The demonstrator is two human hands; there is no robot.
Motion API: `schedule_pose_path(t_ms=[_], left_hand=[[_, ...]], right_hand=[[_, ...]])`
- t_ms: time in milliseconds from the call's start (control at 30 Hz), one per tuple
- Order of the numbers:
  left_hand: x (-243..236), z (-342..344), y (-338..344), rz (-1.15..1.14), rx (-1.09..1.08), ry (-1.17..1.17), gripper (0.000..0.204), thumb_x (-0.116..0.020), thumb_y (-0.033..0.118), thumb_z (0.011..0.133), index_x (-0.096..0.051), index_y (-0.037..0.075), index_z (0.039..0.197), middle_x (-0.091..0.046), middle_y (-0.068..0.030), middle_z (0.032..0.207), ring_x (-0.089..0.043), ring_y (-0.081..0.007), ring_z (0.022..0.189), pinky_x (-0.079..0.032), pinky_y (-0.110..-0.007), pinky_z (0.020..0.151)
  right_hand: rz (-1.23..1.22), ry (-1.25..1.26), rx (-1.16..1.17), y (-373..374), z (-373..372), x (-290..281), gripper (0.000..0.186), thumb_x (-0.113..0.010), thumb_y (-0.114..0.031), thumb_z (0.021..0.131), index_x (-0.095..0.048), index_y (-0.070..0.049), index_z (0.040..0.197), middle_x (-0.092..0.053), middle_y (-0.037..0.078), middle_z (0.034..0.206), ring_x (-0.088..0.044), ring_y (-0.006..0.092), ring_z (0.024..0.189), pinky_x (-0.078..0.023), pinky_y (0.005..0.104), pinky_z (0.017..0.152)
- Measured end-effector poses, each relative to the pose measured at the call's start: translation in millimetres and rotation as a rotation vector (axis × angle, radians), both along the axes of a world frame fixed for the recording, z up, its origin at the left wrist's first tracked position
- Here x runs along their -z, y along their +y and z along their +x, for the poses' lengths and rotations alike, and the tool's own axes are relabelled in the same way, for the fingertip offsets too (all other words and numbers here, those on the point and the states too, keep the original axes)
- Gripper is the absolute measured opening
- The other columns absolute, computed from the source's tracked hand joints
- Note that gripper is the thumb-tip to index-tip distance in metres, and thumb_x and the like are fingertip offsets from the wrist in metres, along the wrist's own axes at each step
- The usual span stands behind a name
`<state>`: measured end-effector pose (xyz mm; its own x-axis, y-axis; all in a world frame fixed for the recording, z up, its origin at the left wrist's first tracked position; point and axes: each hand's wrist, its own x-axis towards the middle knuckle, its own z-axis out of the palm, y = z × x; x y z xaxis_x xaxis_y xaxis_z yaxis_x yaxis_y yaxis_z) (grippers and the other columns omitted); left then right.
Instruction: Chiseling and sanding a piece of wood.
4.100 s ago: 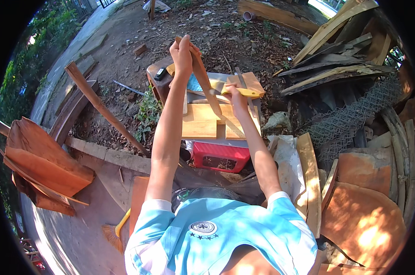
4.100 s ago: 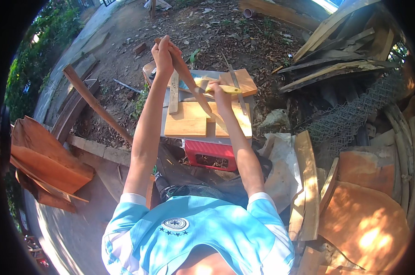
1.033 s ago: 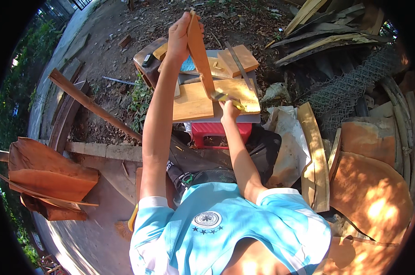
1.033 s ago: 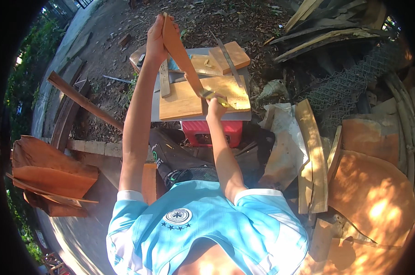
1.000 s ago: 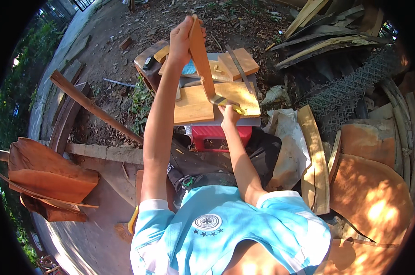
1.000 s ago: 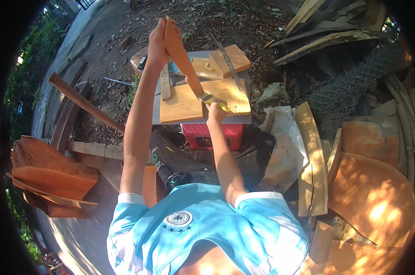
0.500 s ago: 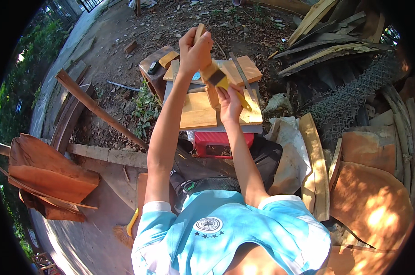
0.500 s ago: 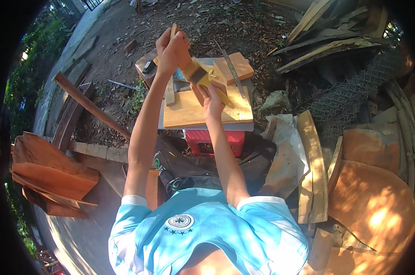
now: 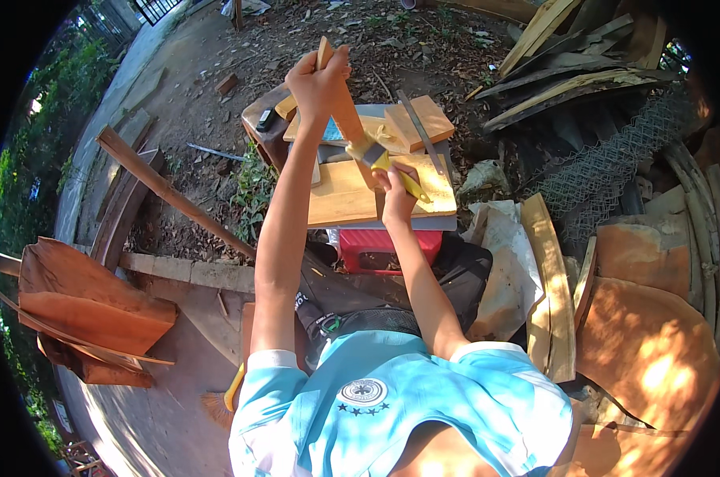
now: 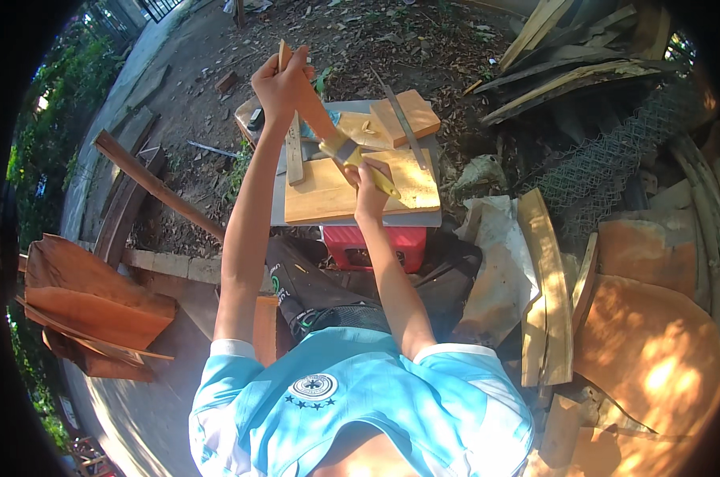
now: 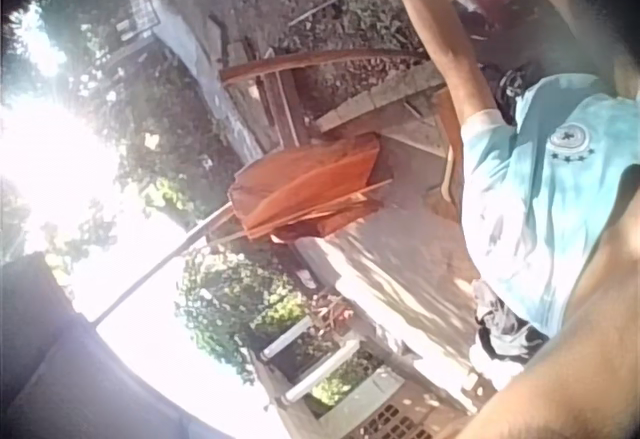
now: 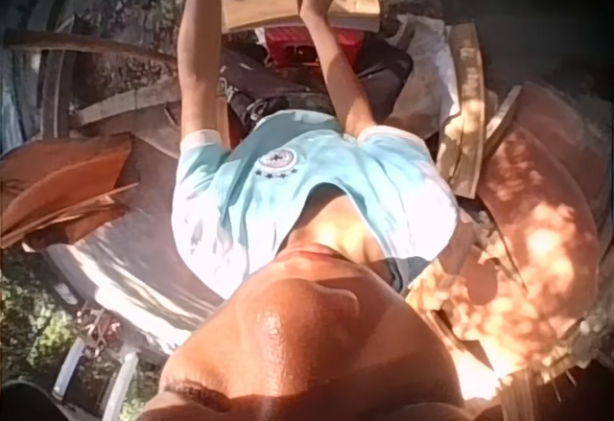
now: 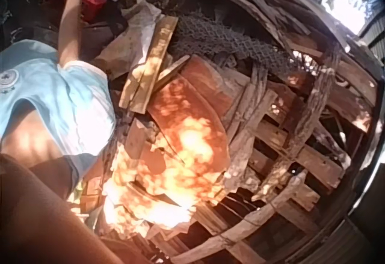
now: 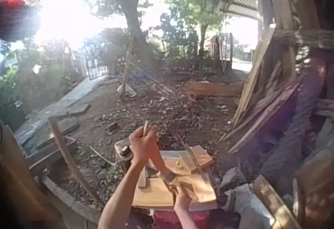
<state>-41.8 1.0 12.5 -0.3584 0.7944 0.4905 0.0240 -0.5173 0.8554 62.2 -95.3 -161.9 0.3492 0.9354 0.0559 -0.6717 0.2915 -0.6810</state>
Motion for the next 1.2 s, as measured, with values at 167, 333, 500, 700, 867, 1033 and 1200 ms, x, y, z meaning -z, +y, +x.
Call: schedule_pose_path(t_ms=[167,333,500,700,867,1033,1200], left_hand=[[5.8,-9.4,18.7,0.301,-0.320,0.307,0.020,-0.063,0.008,0.074,-0.060,0.000,0.092,-0.056,-0.0074,0.059,-0.057,-0.0123,0.053,-0.046,-0.024,0.054],[0.9,-19.6,11.8,0.239,-0.445,0.652,0.020,-0.054,0.007,0.079,-0.052,0.002,0.098,-0.055,-0.0113,0.063,-0.055,-0.0225,0.055,-0.045,-0.032,0.055],[-12.6,-9.6,10.6,0.064,-0.133,0.630,0.021,-0.050,0.007,0.083,-0.048,0.004,0.103,-0.055,-0.0088,0.069,-0.054,-0.0190,0.060,-0.044,-0.030,0.057],[-4.0,-1.4,-7.2,0.105,0.213,0.237,0.007,-0.049,0.005,0.084,-0.049,0.005,0.091,-0.050,-0.0020,0.082,-0.045,-0.0092,0.077,-0.039,-0.025,0.069],[-1.1,-8.8,-9.3,0.200,0.248,-0.021,0.007,-0.045,-0.002,0.077,-0.046,0.005,0.078,-0.046,-0.0002,0.074,-0.040,-0.0080,0.063,-0.036,-0.023,0.058],[1.9,15.0,-8.3,0.282,-0.148,0.107,0.005,-0.049,0.000,0.079,-0.045,0.004,0.077,-0.042,0.0007,0.066,-0.038,-0.0050,0.056,-0.034,-0.021,0.050],[5.3,-4.4,9.2,0.242,-0.521,0.343,0.010,-0.051,0.004,0.081,-0.044,0.002,0.087,-0.048,-0.0083,0.058,-0.049,-0.0203,0.049,-0.041,-0.032,0.048]], right_hand=[[-0.476,-0.102,0.073,5.1,24.3,90.2,0.014,-0.054,-0.005,0.083,-0.047,-0.002,0.096,-0.057,0.013,0.091,-0.062,0.0234,0.080,-0.054,0.0337,0.073],[-0.040,0.015,-0.168,6.0,9.5,-49.9,0.012,-0.052,-0.002,0.083,-0.048,-0.002,0.094,-0.057,0.013,0.091,-0.062,0.0239,0.080,-0.054,0.0328,0.074],[-0.185,-0.067,-0.156,3.2,16.8,24.0,0.014,-0.057,-0.001,0.079,-0.051,0.000,0.091,-0.057,0.012,0.087,-0.062,0.0210,0.072,-0.055,0.0294,0.064],[-0.483,0.042,-0.086,-38.1,4.0,56.3,0.017,-0.054,-0.008,0.082,-0.046,-0.003,0.097,-0.057,0.013,0.091,-0.062,0.0218,0.072,-0.054,0.0324,0.064],[0.104,0.025,0.005,-17.1,6.9,-60.7,0.017,-0.056,-0.007,0.082,-0.048,-0.001,0.096,-0.058,0.013,0.084,-0.063,0.0235,0.069,-0.054,0.0321,0.064],[-0.344,-0.218,0.094,-12.5,32.6,70.3,0.012,-0.056,-0.003,0.080,-0.049,-0.001,0.090,-0.057,0.012,0.082,-0.062,0.0209,0.066,-0.054,0.0299,0.060],[-0.374,-0.132,0.046,-24.6,23.4,41.6,0.011,-0.053,-0.002,0.079,-0.049,-0.001,0.090,-0.058,0.015,0.084,-0.063,0.0216,0.066,-0.055,0.0279,0.058]])
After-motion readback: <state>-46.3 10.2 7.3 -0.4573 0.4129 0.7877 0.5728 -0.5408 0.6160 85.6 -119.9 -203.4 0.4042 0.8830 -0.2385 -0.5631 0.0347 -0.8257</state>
